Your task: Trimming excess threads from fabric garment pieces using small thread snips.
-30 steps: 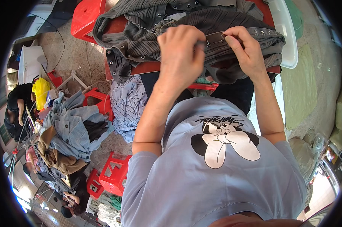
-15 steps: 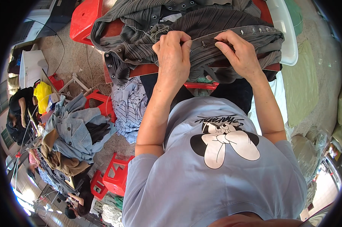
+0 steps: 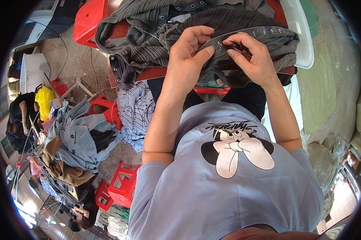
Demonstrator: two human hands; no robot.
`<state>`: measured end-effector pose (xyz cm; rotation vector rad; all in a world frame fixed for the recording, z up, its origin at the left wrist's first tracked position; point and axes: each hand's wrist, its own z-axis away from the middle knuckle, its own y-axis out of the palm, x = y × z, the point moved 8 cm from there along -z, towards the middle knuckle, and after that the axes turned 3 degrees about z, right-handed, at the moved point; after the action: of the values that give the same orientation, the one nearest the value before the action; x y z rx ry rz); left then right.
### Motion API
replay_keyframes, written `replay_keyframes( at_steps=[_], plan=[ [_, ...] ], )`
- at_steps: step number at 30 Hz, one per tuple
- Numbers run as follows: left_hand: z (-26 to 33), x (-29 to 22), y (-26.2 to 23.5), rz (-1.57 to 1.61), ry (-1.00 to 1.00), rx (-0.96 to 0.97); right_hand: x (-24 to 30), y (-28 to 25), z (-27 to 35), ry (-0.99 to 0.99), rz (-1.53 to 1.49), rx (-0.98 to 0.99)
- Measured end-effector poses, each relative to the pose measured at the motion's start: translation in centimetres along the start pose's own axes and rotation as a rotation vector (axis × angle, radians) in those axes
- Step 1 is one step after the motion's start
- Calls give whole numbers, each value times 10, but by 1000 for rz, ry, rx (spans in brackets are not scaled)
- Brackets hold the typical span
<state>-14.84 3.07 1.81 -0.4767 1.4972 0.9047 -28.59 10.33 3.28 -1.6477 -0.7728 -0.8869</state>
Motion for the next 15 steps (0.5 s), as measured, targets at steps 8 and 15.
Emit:
replay_keyframes(
  at_steps=[8, 15],
  plan=[
    [3, 7, -1, 205, -94, 82, 14, 8, -6, -87, 131, 25],
    [5, 11, -10, 423, -131, 45, 7, 10, -8, 13, -83, 145]
  ],
)
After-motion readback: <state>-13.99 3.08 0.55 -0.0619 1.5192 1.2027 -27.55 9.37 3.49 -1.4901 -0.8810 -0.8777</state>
